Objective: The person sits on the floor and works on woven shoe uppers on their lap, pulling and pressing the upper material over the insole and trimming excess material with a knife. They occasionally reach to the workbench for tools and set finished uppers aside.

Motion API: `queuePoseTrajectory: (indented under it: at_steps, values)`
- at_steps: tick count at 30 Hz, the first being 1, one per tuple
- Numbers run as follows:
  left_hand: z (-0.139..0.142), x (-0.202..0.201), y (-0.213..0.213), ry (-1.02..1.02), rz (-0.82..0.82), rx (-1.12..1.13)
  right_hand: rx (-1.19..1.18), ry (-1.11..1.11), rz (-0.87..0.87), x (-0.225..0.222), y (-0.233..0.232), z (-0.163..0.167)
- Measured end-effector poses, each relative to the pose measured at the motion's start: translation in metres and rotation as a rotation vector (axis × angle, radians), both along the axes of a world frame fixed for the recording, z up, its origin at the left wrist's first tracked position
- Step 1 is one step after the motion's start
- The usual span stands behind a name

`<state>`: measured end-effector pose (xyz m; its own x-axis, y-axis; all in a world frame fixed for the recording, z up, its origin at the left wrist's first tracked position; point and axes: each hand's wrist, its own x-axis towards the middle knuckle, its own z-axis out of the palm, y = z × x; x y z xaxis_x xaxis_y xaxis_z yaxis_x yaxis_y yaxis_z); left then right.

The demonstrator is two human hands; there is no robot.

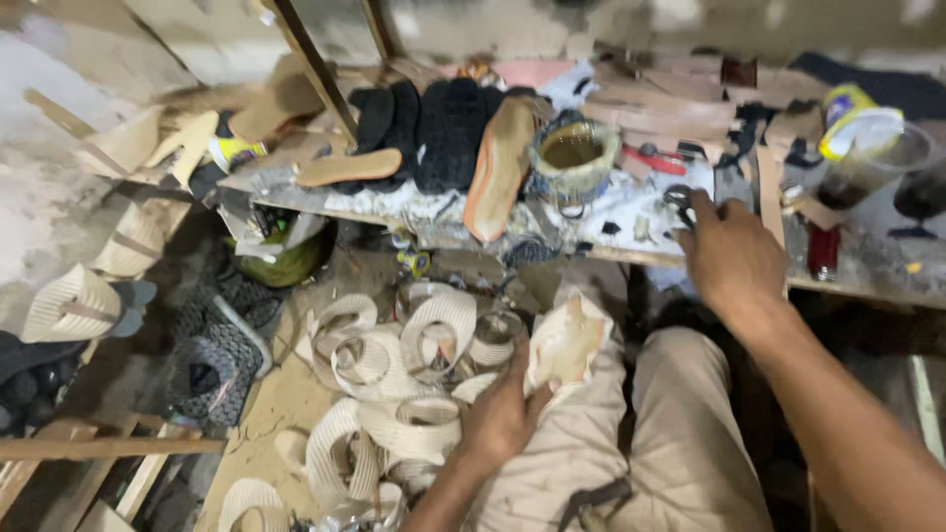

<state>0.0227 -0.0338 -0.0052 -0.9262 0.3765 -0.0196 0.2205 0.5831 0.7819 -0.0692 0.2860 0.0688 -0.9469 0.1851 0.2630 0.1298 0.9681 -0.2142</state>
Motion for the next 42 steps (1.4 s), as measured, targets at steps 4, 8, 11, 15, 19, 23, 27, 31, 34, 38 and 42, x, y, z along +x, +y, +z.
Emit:
queuePoseTrajectory:
  at_steps: [4, 8, 11, 15, 19, 23, 27, 31, 34, 38, 42]
  values:
    - [-0.024, -0.039, -0.005, -0.162, -0.073, 0.253, 0.134, -0.006, 0.096, -0.021, 0.021, 0.001]
    - [-0.032, -0.063, 0.008, -0.403, -0.097, 0.232, 0.161, 0.062, 0.162, -0.024, 0.038, -0.014]
    - [-0.021, -0.066, 0.02, -0.356, -0.292, 0.28, 0.183, 0.261, 0.169, -0.014, 0.041, -0.015]
    - [0.005, -0.049, 0.03, -0.259, -0.247, 0.422, -0.333, 0.342, 0.197, 0.042, -0.006, -0.016]
    - [0.025, -0.035, 0.042, -0.265, 0.141, 0.839, -0.965, 0.05, 0.286, 0.101, -0.084, -0.029]
    - [0.031, -0.031, 0.037, -0.381, 0.311, 1.236, -1.181, -0.123, 0.55, 0.11, -0.104, -0.03]
    - [0.024, -0.03, 0.019, -0.505, 0.502, 1.149, -0.946, -0.337, 0.706, 0.098, -0.089, -0.025]
    - [0.011, -0.026, 0.025, -0.427, 0.643, 1.14, -0.326, 0.085, 0.619, 0.107, -0.103, -0.035]
    - [0.004, -0.026, 0.032, -0.286, 0.602, 1.155, -0.407, 0.225, 0.617, 0.118, -0.121, -0.049]
    - [0.001, -0.029, 0.036, -0.218, 0.622, 1.089, -0.594, 0.308, 0.573, 0.107, -0.127, -0.066]
    - [0.002, -0.03, 0.037, -0.197, 0.6, 1.057, -0.63, 0.29, 0.62, 0.095, -0.117, -0.074]
